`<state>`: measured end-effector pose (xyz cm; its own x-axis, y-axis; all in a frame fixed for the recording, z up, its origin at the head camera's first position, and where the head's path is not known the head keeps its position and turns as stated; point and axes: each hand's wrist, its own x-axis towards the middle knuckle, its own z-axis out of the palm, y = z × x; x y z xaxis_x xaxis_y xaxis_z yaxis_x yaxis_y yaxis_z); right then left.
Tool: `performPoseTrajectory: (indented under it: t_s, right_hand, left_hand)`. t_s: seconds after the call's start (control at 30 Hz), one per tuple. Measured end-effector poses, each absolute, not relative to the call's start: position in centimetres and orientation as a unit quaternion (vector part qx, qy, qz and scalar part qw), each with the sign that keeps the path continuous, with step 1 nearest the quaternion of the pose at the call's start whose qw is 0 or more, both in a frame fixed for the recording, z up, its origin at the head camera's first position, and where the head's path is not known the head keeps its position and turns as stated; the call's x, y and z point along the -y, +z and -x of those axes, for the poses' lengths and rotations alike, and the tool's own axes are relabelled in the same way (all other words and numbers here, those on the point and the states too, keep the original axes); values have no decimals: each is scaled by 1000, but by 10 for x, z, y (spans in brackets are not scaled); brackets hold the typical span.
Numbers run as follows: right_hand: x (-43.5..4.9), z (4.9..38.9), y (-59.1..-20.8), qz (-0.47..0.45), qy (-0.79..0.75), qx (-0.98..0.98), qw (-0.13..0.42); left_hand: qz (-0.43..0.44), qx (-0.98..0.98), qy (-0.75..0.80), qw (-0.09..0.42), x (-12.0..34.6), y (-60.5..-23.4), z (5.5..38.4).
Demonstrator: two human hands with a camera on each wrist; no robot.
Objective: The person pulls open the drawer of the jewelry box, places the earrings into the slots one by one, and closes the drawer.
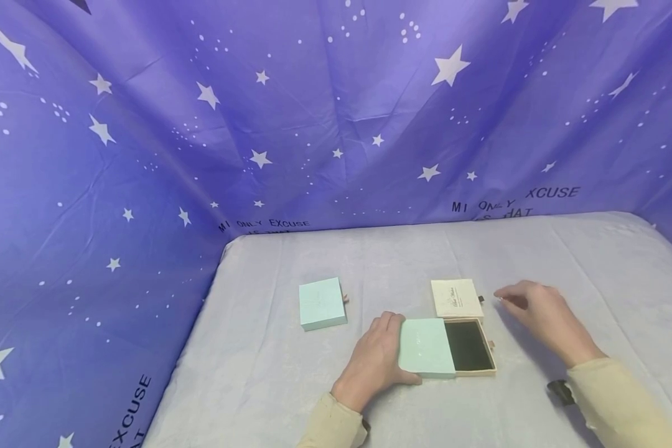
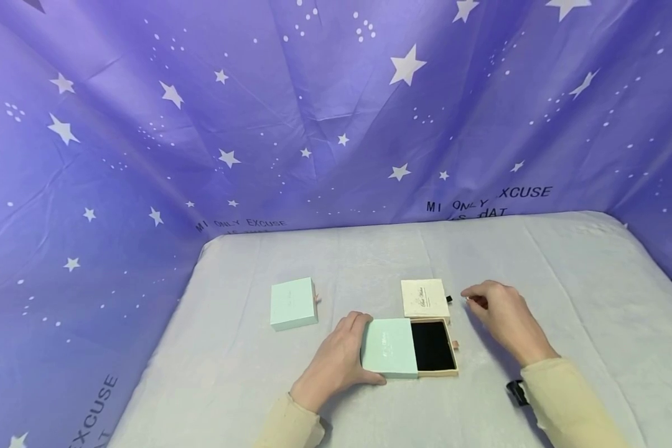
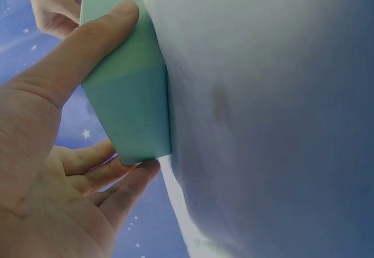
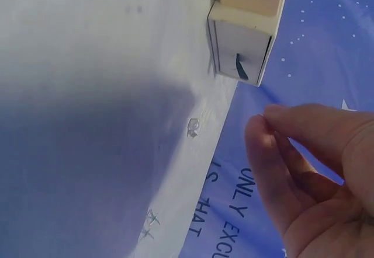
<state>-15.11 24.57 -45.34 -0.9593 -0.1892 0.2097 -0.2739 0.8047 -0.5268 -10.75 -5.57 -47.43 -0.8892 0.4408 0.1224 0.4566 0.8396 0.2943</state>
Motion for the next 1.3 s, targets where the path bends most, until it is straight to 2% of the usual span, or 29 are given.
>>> performPoseTrajectory:
  t_s: [0.23,0.57,1.3]
  right_hand:
    - [-240,144,-454,-127,284,948,70]
    - [-226,132,-450,-130,300,945,28]
    - [-202,115,-450,-201,266,940,75]
  left_hand:
    - [237,957,-167,26,55,-475,107]
    - [231,957,-174,26,57,-475,105]
    - [235,954,-183,28,53,-475,103]
